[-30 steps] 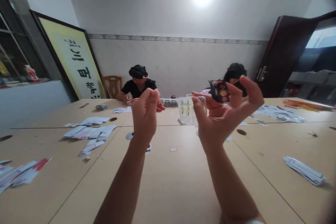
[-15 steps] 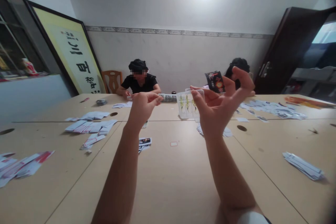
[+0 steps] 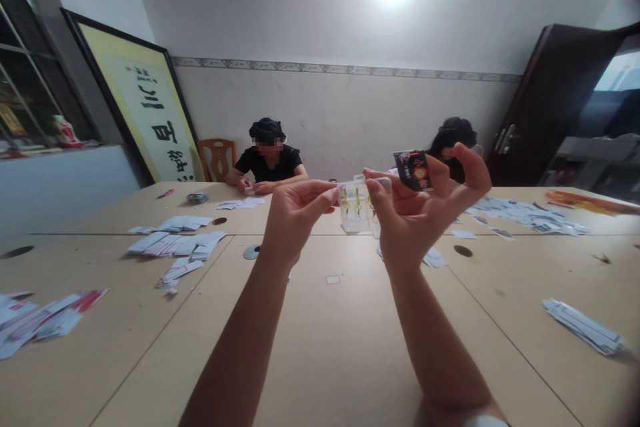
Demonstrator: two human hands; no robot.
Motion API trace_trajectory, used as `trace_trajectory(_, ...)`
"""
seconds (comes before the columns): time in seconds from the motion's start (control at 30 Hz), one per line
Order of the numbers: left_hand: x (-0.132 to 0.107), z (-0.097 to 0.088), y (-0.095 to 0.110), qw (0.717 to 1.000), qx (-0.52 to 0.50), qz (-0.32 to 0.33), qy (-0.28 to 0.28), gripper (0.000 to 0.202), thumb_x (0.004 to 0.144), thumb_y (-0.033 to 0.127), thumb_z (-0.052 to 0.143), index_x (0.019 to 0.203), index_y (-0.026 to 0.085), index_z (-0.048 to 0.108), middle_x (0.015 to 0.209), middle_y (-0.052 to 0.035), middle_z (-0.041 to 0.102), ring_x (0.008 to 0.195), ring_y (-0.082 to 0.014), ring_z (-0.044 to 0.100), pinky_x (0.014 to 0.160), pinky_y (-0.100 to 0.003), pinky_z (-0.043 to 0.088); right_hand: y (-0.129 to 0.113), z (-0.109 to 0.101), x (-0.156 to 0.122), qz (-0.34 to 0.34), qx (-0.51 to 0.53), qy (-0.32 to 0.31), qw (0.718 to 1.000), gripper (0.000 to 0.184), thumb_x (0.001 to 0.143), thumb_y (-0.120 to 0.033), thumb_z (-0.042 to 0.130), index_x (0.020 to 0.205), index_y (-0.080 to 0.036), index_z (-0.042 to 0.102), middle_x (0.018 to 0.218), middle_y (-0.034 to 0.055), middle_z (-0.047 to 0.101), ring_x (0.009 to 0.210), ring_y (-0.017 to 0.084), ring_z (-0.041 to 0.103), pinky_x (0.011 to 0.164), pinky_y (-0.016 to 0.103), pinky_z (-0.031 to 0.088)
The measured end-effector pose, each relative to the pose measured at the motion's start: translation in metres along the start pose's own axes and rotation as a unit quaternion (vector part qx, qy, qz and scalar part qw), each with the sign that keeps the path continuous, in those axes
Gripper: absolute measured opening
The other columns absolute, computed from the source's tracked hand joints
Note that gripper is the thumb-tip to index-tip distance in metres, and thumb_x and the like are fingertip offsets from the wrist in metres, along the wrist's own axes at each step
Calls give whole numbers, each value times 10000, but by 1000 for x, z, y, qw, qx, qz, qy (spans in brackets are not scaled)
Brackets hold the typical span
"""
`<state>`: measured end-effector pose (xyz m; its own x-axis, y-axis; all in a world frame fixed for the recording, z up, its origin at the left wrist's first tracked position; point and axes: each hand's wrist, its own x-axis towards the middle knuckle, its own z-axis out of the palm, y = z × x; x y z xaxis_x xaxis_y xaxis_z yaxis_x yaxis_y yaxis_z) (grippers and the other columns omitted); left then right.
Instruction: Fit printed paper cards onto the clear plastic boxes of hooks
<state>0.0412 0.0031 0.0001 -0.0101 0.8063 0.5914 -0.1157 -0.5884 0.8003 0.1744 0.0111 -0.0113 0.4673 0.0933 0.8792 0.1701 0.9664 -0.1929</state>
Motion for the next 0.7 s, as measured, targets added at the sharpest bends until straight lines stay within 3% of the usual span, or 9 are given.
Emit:
trace_trajectory(0.17,-1,4,0,998,-52,-20,17,153,702,297,832,809,188,823,762,-41,768,701,-129,699,706,-236,606,-3,5,-7,-51,-1,25,998,686,800,-236,712,1327,-386,299,1165,24,469,736,143,673,696,452,704)
trace_trajectory(0.43,-3,5,0,998,-54,-11,7,162,722,333,832,784,184,816,787,-49,773,690,-121,689,704,-233,609,-2,9,-8,-116,33,61,991,796,717,-93,728,1348,-370,329,1146,2,560,671,133,681,641,396,706)
trace_trajectory(0.7,-1,6,-2,997,-73,-1,5,200,717,369,856,722,178,798,684,-27,735,652,-119,686,705,-239,622,1,8,-8,-120,0,58,991,762,764,-156,712,1359,-373,288,1151,20,540,670,138,664,615,405,688)
